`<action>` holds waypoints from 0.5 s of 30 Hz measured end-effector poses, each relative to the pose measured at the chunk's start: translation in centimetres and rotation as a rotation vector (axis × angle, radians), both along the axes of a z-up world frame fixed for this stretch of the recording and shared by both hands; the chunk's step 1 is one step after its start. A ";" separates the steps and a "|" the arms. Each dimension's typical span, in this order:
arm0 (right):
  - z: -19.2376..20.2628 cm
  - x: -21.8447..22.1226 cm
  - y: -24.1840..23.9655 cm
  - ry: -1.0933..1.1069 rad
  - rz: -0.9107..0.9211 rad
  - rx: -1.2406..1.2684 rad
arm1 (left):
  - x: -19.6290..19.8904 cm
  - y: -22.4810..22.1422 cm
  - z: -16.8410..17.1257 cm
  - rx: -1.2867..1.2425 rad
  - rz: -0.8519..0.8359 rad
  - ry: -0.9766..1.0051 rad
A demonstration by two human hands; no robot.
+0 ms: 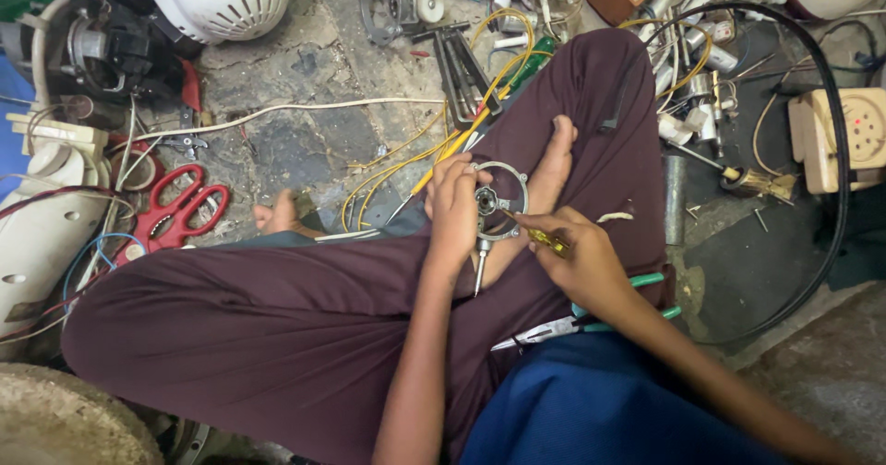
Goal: The person sits on the floor and uses a screwdriver and pliers to adjust and tighten screws on a circular metal electrical component held in their lap. They repeatedly rotate the component and manipulate small parts with the tools.
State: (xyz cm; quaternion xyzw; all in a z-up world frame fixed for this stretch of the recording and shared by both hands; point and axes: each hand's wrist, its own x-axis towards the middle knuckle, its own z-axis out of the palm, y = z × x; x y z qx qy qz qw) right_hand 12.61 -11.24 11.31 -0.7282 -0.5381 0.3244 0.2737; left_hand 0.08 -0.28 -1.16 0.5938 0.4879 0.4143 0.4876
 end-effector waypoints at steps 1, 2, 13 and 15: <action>0.2 0.0 0.0 -0.012 0.003 0.000 | 0.0 -0.1 -0.1 0.002 -0.001 0.001; 0.3 -0.1 -0.1 -0.024 0.007 0.001 | 0.1 -0.2 -0.2 -0.007 0.001 0.000; 0.4 0.1 0.3 -0.048 0.097 0.051 | 0.0 0.0 -0.3 0.003 -0.004 0.002; 0.2 0.3 0.2 -0.043 0.036 0.017 | -0.1 0.1 -0.2 -0.031 -0.004 -0.009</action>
